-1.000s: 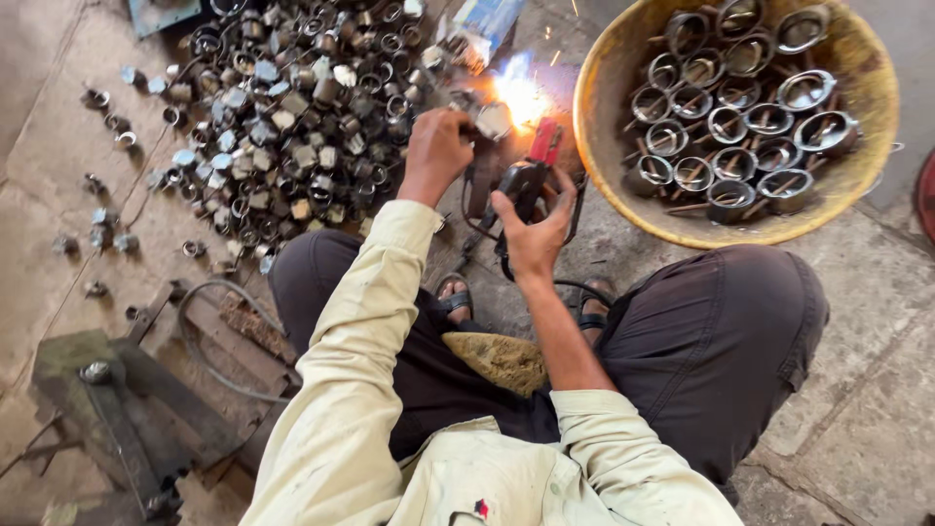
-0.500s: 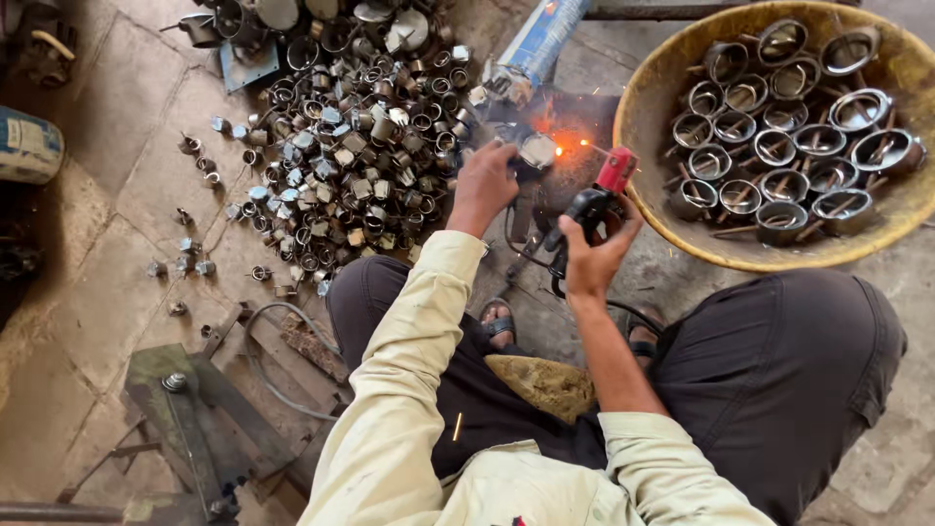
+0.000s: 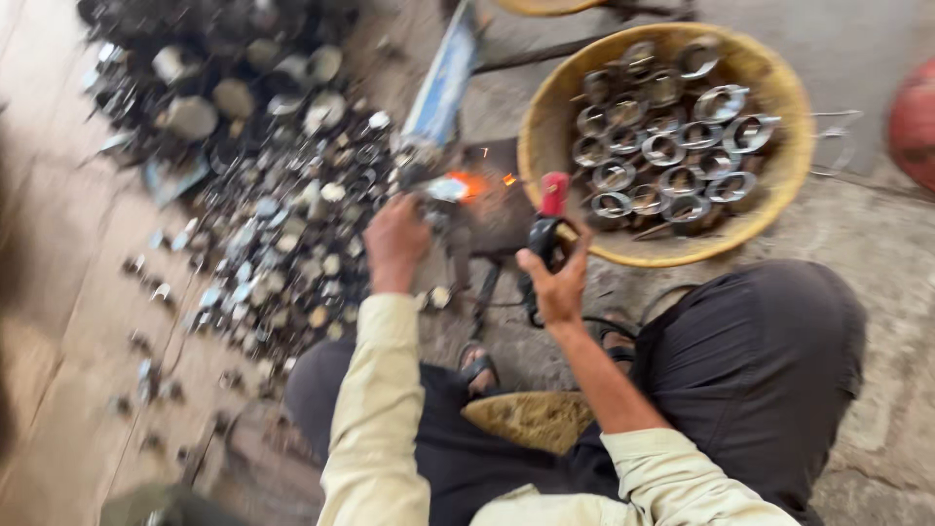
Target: The person sits on the floor and repeatedly picks up small metal parts from a pile, places them on a metal block, and welds them using a handheld welding torch. Sparks fly during the welding process. The person then places the welded parts into a yellow bowl.
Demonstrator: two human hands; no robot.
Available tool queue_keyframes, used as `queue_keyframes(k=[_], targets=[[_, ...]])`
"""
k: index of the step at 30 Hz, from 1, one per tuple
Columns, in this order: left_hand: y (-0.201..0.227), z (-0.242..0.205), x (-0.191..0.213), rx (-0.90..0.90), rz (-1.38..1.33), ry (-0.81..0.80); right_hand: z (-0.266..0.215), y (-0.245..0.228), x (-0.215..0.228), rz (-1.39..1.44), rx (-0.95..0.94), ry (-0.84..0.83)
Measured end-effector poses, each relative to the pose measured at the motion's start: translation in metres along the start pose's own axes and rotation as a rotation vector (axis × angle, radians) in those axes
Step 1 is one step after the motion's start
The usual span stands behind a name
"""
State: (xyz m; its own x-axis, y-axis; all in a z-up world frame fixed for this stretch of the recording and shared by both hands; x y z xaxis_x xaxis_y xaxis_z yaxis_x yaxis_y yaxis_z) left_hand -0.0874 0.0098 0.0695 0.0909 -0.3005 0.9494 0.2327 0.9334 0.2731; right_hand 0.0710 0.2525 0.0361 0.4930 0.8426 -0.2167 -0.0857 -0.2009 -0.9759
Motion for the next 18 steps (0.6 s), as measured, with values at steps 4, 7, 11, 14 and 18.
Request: queue_keyframes(k=[4,7,11,14,18], targets=[[-0.059,0.004,0.012,0.122,0.101,0.000,-0.004,-0.002,0.006,-0.003,-0.057,0.009],[-0.133,-0.006,0.056,0.429,0.181,0.162,0.000,-0.012,0.004,0.194,-0.086,-0.018],[-0.114,-0.016,0.091,0.302,0.396,0.352,0.003,-0.020,0.018,0.343,-0.218,0.046],[-0.024,-0.008,0.044,0.141,0.341,0.045,0.014,-0.025,0.033,0.504,-0.328,0.124],[0.163,-0.034,0.019,-0.504,-0.217,-0.094,0.039,-0.066,0.082,0.781,-0.281,0.196]])
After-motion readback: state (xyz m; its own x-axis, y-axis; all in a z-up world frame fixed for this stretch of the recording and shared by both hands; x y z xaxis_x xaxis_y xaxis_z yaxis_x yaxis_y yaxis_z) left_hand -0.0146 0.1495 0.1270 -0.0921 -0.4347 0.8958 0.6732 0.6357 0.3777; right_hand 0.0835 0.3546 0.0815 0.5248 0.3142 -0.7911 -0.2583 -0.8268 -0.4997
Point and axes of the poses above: each hand's wrist, its own z-axis towards the middle knuckle, its own x-axis out of the back of the hand, y = z × x, the point moved 9 cm from there along z, towards the middle knuckle, and after that the axes turned 2 degrees about -y, right-handed, at the moved point
